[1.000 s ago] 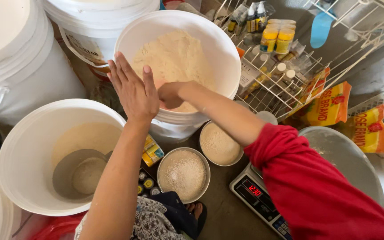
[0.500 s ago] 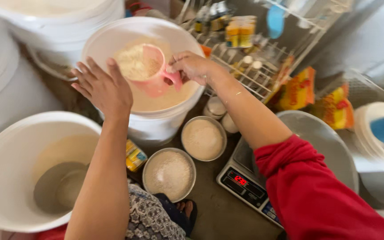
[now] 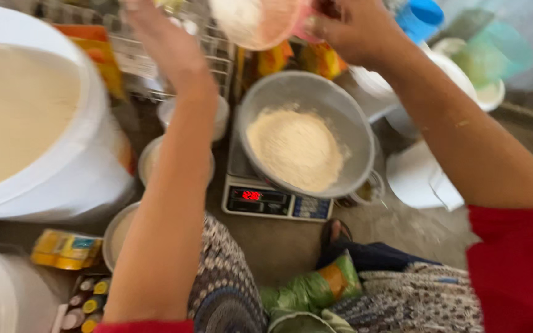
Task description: The person measures various dry ingredients using a digital scale and a pink scoop. They transfer powders from large white buckets into a metal bowl, repeatedly checking the weight on the scale. The person also handles a yellow packet and a blue cup during the process.
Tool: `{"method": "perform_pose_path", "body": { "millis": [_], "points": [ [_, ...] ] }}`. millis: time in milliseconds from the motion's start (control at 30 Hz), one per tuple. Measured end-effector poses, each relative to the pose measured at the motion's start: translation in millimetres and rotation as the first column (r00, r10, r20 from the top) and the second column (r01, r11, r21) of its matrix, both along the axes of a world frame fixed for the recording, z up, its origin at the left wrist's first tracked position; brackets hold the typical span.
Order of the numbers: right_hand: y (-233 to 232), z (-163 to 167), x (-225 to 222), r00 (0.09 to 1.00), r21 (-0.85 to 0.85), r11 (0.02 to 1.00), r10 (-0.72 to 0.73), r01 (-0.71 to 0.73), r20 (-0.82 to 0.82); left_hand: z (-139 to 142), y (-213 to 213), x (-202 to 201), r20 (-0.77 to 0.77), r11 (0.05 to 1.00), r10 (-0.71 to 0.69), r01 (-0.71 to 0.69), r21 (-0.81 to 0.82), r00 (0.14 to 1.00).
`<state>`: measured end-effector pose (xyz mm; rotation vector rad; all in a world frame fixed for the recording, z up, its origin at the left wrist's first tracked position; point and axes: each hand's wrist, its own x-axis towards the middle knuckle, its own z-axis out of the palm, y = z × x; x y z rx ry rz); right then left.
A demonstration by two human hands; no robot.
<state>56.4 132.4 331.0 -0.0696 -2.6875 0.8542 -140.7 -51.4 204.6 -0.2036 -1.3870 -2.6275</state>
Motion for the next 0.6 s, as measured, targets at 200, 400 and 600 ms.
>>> {"method": "perform_pose_path", "body": {
  "millis": [200, 400, 600],
  "points": [
    [10.3, -72.6, 85.0, 0.989, 0.931, 0.332, -0.051, 0.15, -0.141, -24.6, 102.8, 65.3, 0.011, 0.92, -0.068, 0.067, -0.386, 0.998],
    [18.5, -165.0, 117.8, 0.936, 0.801, 0.597, -0.305, 0.045, 0.175, -35.6, 128.5, 94.8, 0.138, 0.897, -0.244, 0.278, -0.343, 0.96],
    [75.4, -183.9, 134.4, 0.721, -0.074, 0.756, -0.584, 0.65, 0.374, -40.2, 118.8, 76.2, 0.221, 0.89, -0.276, 0.335, -0.309, 0.936]
  ]
}}
